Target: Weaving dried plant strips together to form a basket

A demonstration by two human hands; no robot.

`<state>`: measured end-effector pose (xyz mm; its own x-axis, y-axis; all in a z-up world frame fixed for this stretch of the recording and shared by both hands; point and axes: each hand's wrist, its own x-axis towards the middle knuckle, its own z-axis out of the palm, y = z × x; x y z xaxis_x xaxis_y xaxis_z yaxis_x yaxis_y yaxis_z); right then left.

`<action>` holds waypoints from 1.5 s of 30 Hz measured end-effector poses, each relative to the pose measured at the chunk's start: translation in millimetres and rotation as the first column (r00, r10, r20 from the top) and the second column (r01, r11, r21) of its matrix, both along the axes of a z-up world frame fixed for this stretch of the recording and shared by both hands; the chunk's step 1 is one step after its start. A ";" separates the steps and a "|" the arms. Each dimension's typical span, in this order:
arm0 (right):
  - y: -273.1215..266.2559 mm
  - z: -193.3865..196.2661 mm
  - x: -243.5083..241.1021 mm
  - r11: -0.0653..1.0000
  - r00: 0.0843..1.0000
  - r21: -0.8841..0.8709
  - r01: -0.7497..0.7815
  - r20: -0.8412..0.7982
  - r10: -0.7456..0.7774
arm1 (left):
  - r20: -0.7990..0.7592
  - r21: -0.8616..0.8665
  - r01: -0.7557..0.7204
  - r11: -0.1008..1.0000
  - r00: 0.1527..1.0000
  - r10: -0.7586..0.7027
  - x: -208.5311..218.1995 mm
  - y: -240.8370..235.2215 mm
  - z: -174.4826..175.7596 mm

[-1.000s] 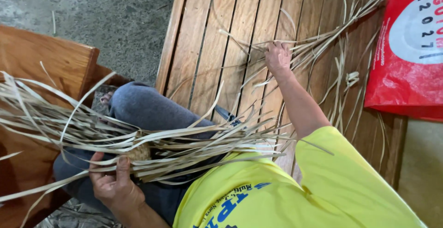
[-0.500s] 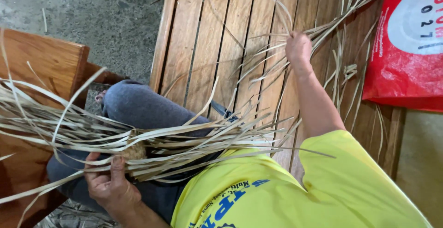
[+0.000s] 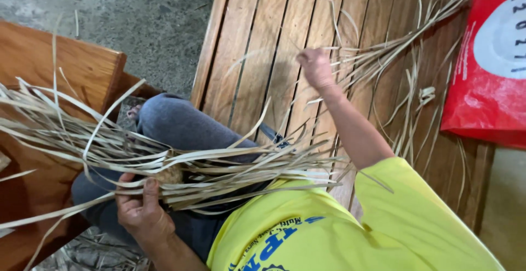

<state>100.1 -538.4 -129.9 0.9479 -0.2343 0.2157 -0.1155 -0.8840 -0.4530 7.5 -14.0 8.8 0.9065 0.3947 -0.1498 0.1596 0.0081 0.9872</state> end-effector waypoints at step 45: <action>-98.0 30.4 -165.4 -0.445 0.674 0.894 -0.062 -0.291 -0.679 | 0.053 0.021 0.024 0.999 0.998 -0.025 -2.3 3.9 -4.2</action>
<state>-65.3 -636.3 -99.5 0.4944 -0.6655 -0.5592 0.3103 0.7360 -0.6016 5.2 -10.1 4.7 0.9223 0.3750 -0.0932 0.1069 -0.0158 0.9941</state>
